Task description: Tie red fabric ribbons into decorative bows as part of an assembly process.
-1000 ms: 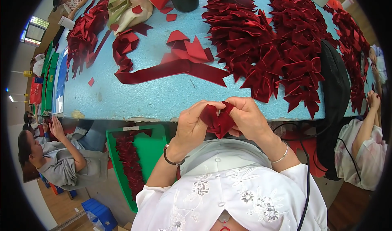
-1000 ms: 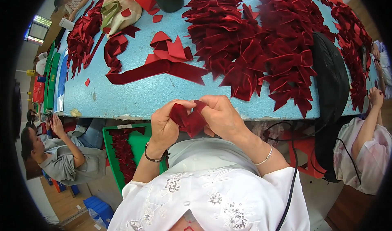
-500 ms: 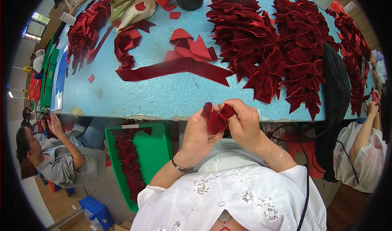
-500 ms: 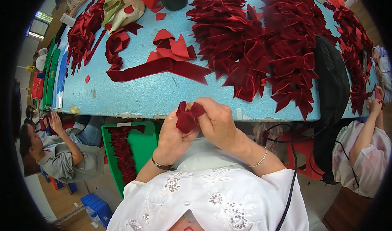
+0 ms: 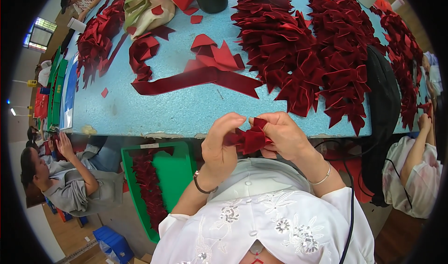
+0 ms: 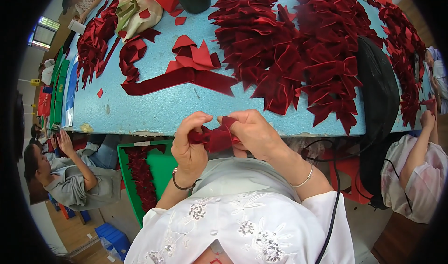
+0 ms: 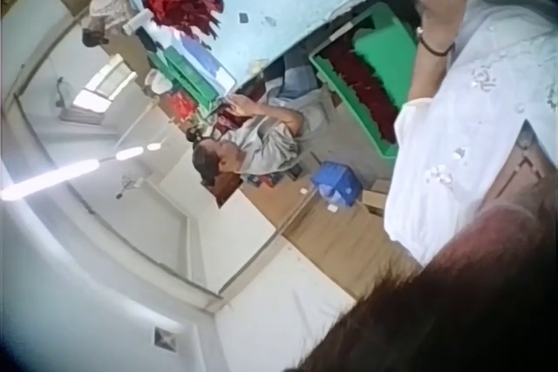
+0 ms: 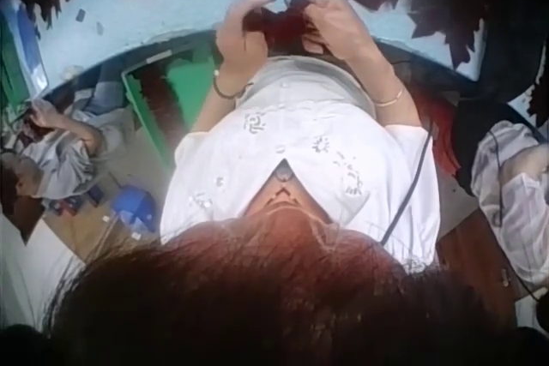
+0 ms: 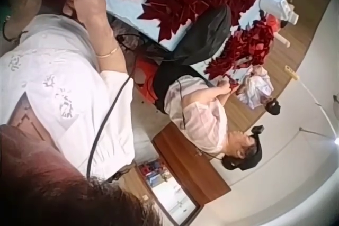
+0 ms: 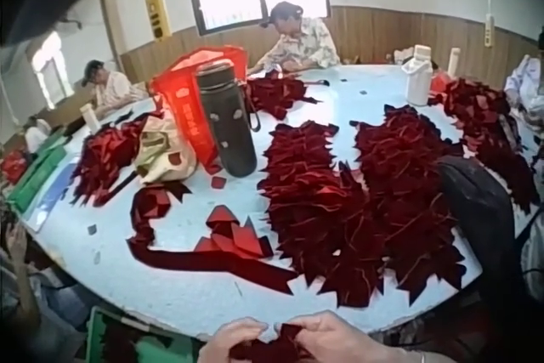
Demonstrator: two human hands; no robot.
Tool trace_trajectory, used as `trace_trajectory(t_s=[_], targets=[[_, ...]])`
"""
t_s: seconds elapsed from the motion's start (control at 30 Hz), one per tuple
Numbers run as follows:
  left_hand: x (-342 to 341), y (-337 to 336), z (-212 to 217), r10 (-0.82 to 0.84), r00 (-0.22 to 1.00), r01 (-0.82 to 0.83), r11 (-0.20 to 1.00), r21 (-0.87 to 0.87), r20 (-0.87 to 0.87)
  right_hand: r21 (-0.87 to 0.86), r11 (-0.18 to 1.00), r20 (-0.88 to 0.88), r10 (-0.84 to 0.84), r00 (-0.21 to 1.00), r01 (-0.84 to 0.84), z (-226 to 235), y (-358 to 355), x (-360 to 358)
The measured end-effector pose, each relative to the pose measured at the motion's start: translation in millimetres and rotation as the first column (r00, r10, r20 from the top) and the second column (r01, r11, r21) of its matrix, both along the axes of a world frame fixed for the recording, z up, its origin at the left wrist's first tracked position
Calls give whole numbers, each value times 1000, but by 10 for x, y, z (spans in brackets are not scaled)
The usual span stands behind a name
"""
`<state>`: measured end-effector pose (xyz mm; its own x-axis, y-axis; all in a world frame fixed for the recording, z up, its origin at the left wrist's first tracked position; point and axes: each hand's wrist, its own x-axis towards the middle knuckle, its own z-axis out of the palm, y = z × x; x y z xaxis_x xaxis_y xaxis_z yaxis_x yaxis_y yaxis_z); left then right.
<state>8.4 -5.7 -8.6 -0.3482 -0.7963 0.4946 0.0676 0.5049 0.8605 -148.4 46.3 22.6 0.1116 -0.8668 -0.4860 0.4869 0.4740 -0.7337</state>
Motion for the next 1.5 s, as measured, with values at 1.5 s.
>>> trace_trajectory(t_s=[1.5], targets=[[85, 206, 111, 87, 961, 118, 732, 671, -264, -258, 931, -336, -336, 880, 257, -96, 96, 218]])
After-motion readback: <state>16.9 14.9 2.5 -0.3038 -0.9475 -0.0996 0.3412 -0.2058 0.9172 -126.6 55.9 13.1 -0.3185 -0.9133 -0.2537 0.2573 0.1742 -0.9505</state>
